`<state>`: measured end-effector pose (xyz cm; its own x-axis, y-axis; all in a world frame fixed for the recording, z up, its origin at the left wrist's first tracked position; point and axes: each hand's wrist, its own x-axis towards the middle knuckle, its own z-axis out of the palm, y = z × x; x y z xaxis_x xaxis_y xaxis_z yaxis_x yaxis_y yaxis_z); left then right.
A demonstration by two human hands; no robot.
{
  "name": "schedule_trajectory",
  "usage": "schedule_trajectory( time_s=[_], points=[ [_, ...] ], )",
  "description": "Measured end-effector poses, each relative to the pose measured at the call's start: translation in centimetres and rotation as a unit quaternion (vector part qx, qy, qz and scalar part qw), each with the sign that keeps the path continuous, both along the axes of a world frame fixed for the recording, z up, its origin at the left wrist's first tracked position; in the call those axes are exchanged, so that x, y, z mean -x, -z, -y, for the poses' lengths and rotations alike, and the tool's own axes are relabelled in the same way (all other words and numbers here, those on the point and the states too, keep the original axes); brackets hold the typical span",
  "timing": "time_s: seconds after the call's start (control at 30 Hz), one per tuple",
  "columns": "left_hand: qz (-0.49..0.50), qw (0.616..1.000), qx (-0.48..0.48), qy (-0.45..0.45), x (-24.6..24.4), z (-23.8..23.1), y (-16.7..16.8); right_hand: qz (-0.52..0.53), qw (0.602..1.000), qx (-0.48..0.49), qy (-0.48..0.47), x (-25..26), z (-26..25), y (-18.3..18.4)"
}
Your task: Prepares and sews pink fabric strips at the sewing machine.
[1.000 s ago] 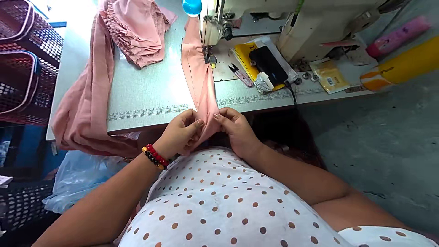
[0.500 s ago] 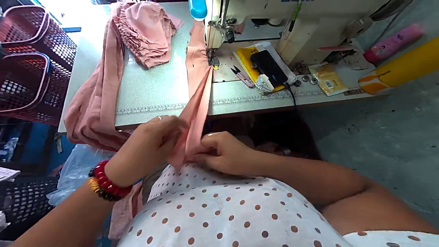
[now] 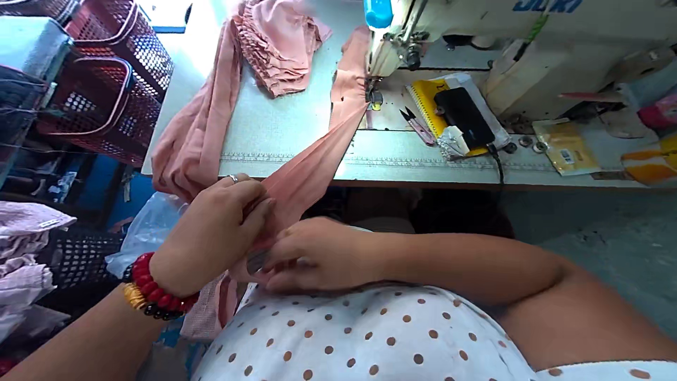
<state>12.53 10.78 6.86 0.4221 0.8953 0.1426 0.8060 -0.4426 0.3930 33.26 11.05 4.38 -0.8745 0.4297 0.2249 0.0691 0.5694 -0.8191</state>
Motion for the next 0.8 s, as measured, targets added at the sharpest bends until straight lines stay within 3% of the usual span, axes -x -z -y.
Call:
schedule_trajectory(
  time_s=[0.13, 0.2, 0.6, 0.8],
  points=[
    [0.073, 0.993, -0.086, -0.043, 0.7, 0.4, 0.5, -0.046, 0.957, -0.200, 0.203, -2.7, -3.5, 1.1],
    [0.102, 0.988, -0.110, -0.039, 0.8, 0.5, 0.7, -0.050, 0.932, -0.266, 0.240, -2.6, -5.0, 0.9],
    [0.116, 0.974, -0.194, 0.014, 0.8, -0.1, 0.9, -0.049, 0.936, -0.275, 0.214, 0.0, -7.5, -0.1],
    [0.078, 0.960, -0.201, 0.178, -0.6, 0.4, -0.5, 0.012, 0.894, -0.399, 0.206, -4.2, -2.7, -1.2]
  ],
)
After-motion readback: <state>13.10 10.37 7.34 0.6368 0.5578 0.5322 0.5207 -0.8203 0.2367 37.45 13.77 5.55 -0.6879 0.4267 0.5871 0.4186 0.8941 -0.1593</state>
